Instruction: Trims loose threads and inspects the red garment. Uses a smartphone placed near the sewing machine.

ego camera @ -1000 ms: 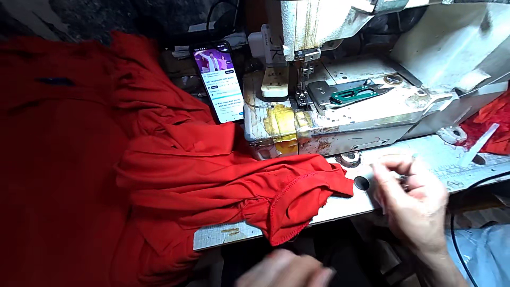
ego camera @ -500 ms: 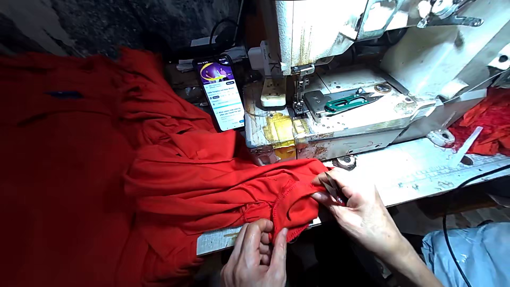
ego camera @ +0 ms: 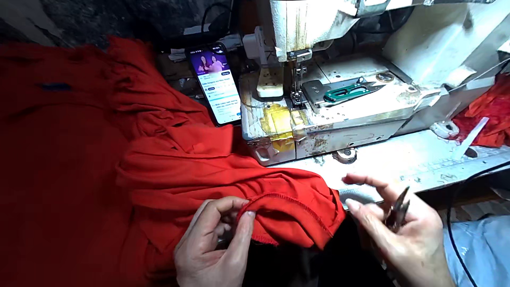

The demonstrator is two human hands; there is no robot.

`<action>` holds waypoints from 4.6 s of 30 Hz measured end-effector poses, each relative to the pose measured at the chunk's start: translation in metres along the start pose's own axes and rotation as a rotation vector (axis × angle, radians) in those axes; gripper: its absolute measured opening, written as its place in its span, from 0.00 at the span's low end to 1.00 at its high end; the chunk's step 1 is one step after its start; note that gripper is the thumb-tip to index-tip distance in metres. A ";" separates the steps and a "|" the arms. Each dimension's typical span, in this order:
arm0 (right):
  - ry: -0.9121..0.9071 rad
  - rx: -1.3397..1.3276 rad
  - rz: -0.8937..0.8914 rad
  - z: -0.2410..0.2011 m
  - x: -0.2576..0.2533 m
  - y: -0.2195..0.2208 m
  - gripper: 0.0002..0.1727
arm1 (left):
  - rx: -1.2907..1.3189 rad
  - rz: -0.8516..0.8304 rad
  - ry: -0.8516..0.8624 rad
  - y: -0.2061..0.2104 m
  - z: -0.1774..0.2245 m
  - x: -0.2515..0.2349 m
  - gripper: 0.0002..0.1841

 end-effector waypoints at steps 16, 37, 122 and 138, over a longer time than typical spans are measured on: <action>-0.504 -0.089 -0.105 -0.084 -0.033 0.017 0.06 | -0.149 0.202 0.520 -0.033 0.069 -0.036 0.06; -0.561 0.086 0.006 0.000 -0.026 0.002 0.07 | -0.328 0.000 0.583 0.028 0.065 0.014 0.12; -0.381 -0.045 -0.153 0.030 0.064 0.012 0.05 | -0.035 -0.275 -0.353 -0.014 -0.066 0.123 0.05; -0.357 -0.042 -0.122 0.014 0.078 0.021 0.06 | 0.238 -0.442 -0.486 0.039 -0.059 0.147 0.13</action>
Point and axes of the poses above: each hand's wrist, its own x-axis away from the middle knuckle, its own y-axis out of the palm, z = x × y, the point moved 10 cm from there along -x, towards the middle knuckle, and after that the axes turned 12 degrees about z, right-handed, at the moved point
